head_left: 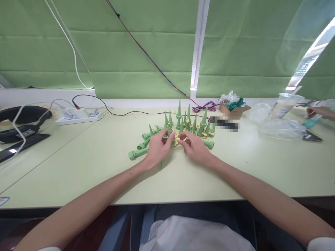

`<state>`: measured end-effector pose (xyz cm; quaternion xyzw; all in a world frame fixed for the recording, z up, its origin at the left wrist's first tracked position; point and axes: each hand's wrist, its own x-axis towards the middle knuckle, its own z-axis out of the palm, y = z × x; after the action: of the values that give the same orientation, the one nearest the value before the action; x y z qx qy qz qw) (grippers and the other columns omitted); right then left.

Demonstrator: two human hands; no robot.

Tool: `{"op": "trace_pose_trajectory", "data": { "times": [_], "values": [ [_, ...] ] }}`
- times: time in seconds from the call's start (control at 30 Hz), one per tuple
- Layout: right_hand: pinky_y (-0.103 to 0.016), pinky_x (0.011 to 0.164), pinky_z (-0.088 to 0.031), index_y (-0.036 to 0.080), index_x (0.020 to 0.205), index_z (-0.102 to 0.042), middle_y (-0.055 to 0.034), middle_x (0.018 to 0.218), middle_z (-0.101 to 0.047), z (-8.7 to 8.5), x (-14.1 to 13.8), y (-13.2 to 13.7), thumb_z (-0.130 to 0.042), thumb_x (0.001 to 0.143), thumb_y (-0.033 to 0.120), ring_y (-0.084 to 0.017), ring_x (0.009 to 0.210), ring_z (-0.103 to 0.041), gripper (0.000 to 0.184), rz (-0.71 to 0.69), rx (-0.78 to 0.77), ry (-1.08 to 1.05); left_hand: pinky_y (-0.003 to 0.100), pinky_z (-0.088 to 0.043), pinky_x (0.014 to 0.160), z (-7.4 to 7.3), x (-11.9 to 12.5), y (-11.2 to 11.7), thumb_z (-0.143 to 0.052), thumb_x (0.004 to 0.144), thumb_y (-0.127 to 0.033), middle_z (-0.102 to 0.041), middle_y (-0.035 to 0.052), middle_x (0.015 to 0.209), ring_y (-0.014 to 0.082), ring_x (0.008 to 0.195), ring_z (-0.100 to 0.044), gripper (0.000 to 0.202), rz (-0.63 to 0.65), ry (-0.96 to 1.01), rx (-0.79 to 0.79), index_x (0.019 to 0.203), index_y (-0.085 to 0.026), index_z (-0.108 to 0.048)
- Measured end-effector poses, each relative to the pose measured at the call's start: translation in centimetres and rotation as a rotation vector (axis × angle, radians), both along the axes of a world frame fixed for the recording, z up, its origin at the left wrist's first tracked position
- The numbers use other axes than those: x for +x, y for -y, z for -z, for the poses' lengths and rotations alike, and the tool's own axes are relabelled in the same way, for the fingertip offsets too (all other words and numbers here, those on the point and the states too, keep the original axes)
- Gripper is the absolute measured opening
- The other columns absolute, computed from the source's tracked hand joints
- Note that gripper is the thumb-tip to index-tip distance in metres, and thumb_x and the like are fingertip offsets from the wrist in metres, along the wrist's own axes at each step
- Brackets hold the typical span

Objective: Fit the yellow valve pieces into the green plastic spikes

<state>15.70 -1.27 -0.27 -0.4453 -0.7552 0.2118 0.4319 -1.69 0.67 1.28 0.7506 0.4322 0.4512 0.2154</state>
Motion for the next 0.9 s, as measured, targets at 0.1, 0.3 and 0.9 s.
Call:
{"op": "trace_pose_trajectory", "data": {
  "times": [0.1, 0.3, 0.9],
  "values": [
    [-0.028, 0.064, -0.039, 0.021, 0.088, -0.052, -0.0010, 0.075, -0.062, 0.02, 0.01, -0.12, -0.048, 0.096, 0.029, -0.016, 0.063, -0.055, 0.012, 0.015, 0.003, 0.007, 0.022, -0.024, 0.044, -0.03, 0.01, 0.16, -0.050, 0.093, -0.047, -0.042, -0.0053, 0.058, 0.0064, 0.044, -0.032, 0.035, 0.023, -0.001, -0.009, 0.072, -0.019, -0.047],
    [-0.028, 0.059, -0.032, 0.021, 0.071, -0.045, 0.0016, 0.063, -0.051, 0.14, 0.00, -0.28, -0.040, 0.100, 0.033, -0.014, 0.056, -0.044, 0.031, 0.091, 0.035, 0.082, 0.022, -0.036, 0.044, 0.01, -0.08, 0.30, -0.053, 0.092, -0.042, -0.057, -0.0019, 0.069, 0.0080, 0.046, -0.047, 0.024, 0.148, -0.010, -0.057, 0.088, -0.019, -0.057],
    [-0.028, 0.060, -0.036, 0.020, 0.081, -0.054, -0.0005, 0.072, -0.061, -0.39, 0.03, -0.04, -0.040, 0.100, 0.042, -0.013, 0.057, -0.050, 0.032, 0.143, -0.021, 0.007, 0.023, -0.043, 0.054, 0.72, -0.07, -0.30, -0.058, 0.092, -0.028, -0.063, -0.0003, 0.074, 0.0088, 0.054, -0.051, 0.011, 0.145, -0.105, 0.166, 0.092, -0.018, -0.062]
  ]
}}
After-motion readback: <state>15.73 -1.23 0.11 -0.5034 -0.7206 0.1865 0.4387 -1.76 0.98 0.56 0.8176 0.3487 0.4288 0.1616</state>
